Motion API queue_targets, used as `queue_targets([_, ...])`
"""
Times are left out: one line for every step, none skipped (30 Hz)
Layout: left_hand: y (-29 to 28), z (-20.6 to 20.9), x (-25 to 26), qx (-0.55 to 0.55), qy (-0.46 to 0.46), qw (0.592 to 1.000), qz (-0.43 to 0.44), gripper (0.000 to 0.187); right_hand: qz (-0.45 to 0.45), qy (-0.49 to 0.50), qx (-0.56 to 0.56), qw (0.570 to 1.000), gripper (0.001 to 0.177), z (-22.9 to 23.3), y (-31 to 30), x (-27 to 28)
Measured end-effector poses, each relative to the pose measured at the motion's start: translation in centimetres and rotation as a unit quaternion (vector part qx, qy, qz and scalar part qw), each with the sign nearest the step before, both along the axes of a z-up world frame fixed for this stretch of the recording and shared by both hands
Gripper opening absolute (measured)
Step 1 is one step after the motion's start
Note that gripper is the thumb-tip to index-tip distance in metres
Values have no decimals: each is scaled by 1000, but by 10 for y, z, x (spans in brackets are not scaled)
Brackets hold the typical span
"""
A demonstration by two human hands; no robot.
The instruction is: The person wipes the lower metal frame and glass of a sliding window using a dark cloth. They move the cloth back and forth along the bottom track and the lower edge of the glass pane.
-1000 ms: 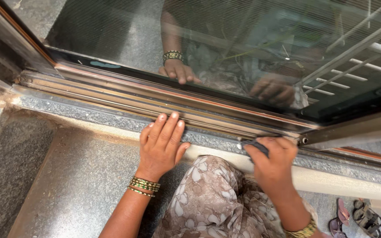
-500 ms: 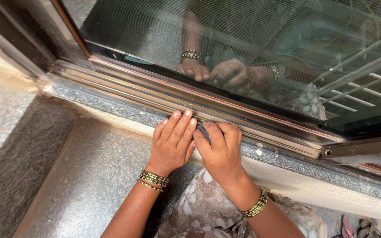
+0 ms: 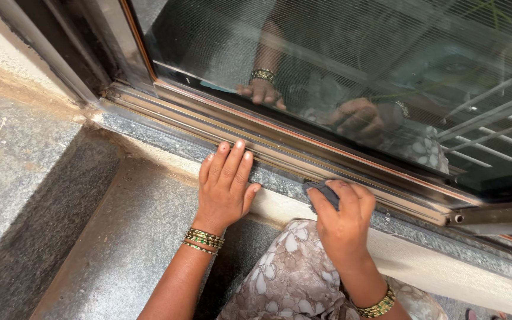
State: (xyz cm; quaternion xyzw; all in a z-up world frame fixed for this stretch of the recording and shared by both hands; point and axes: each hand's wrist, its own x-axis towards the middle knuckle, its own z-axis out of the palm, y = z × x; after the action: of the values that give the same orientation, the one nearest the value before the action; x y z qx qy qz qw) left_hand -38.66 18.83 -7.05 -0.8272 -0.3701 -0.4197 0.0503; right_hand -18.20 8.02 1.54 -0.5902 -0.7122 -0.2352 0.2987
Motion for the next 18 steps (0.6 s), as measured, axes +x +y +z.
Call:
queue_targets([2, -1, -1, 2, -3, 1000, 0, 58, -1, 4, 0, 1000, 34, -1, 4, -5])
queue_targets([2, -2, -1, 3, -6, 1000, -1, 58, 5, -5, 4, 1000, 32, -2, 8, -10])
queue_targets([3, -3, -1, 5, -9, 1000, -3, 58, 11, -14, 8, 1000, 30, -3, 13, -16])
queue_targets([3, -4, -1, 7, -12, 1000, -6, 58, 17, -23, 12, 1000, 29, -3, 18, -22])
queue_targets([4, -4, -1, 4, -10, 1000, -8, 58, 25, -22, 11, 999, 27, -2, 22, -28])
queue_targets([4, -5, -2, 3, -9, 1000, -9, 58, 34, -21, 12, 999, 26, -1, 27, -33])
queue_targets([5, -5, -2, 1, -7, 1000, -11, 58, 43, -20, 12, 999, 24, 1, 31, -39])
queue_targets([5, -5, -4, 1, -6, 1000, -10, 59, 50, -24, 10, 998, 24, 3, 35, -44])
queue_targets([6, -5, -5, 2, -5, 1000, -10, 59, 56, -28, 8, 998, 24, 5, 39, -49])
queue_targets([7, -5, -5, 3, -4, 1000, -10, 60, 62, -32, 7, 998, 24, 6, 43, -53])
queue_targets([8, -5, -6, 2, 0, 1000, -10, 61, 66, -35, 6, 997, 24, 8, 47, -57])
queue_targets([8, -5, -6, 0, 4, 1000, -10, 61, 69, -37, 5, 997, 24, 8, 50, -61])
queue_targets([7, -5, -7, -1, 7, 1000, -10, 62, 72, -39, 4, 997, 24, 8, 53, -64])
queue_targets([7, -6, -7, -3, 10, 1000, -3, 62, 74, -41, 5, 996, 25, 7, 56, -68])
queue_targets([6, -6, -8, -5, 13, 1000, 5, 63, 76, -43, 7, 996, 26, 7, 58, -70])
queue_targets([6, -6, -9, -7, 16, 1000, 13, 63, 78, -45, 9, 996, 27, 6, 58, -72])
queue_targets([6, -5, -10, -3, 17, 1000, 10, 65, 76, -47, 8, 996, 27, 6, 58, -73])
queue_targets([6, -5, -11, 2, 18, 1000, 8, 66, 74, -50, 8, 996, 27, 6, 58, -74])
